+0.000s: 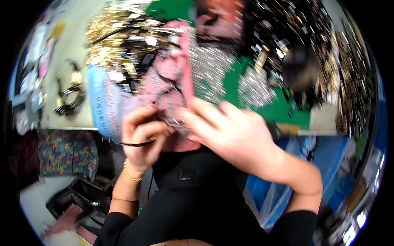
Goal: The person assembles eyeglasses by attaching temple arms to the frame using a screwdriver. They repeatedly pick up temple arms, align them with the frame, and tighten screws to secure them. The process is repeated for multiple pairs of glasses on a cluttered workbench.
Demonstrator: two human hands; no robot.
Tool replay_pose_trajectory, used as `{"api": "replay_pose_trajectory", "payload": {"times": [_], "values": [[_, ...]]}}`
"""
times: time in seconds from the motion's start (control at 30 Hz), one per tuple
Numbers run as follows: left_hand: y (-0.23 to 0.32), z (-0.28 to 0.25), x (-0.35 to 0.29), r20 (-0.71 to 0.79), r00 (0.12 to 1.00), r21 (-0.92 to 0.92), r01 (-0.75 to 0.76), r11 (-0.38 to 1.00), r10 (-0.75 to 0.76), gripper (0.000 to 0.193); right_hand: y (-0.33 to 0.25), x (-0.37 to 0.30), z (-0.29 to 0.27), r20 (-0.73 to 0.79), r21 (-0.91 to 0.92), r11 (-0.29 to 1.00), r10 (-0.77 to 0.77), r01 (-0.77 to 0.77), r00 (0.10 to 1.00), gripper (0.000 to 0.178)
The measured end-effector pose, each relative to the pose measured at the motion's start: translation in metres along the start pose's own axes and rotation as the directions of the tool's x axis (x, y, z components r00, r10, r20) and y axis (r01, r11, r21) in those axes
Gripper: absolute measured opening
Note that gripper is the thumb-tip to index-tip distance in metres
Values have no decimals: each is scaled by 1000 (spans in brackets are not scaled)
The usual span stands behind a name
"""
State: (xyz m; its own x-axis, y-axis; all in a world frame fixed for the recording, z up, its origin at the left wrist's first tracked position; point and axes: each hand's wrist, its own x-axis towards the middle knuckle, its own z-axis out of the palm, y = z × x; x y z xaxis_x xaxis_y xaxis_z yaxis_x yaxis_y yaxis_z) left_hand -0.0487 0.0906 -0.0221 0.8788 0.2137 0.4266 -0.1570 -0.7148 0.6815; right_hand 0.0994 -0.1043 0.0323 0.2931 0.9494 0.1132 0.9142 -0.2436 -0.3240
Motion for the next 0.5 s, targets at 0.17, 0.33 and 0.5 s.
{"api": "replay_pose_trajectory", "payload": {"times": [0.17,0.33,0.5], "values": [[62,-92,17,38,988,-5,147,989,-147,24,3,-17,-23,325,677,576,326,-459,888,39],[-20,-108,34,-346,806,386,589,710,-480,22,16,-52,9,383,856,196,379,-478,842,30],[-58,-143,20,-425,876,783,482,393,-227,75,32,-69,29,263,939,133,324,-319,909,45]]}}
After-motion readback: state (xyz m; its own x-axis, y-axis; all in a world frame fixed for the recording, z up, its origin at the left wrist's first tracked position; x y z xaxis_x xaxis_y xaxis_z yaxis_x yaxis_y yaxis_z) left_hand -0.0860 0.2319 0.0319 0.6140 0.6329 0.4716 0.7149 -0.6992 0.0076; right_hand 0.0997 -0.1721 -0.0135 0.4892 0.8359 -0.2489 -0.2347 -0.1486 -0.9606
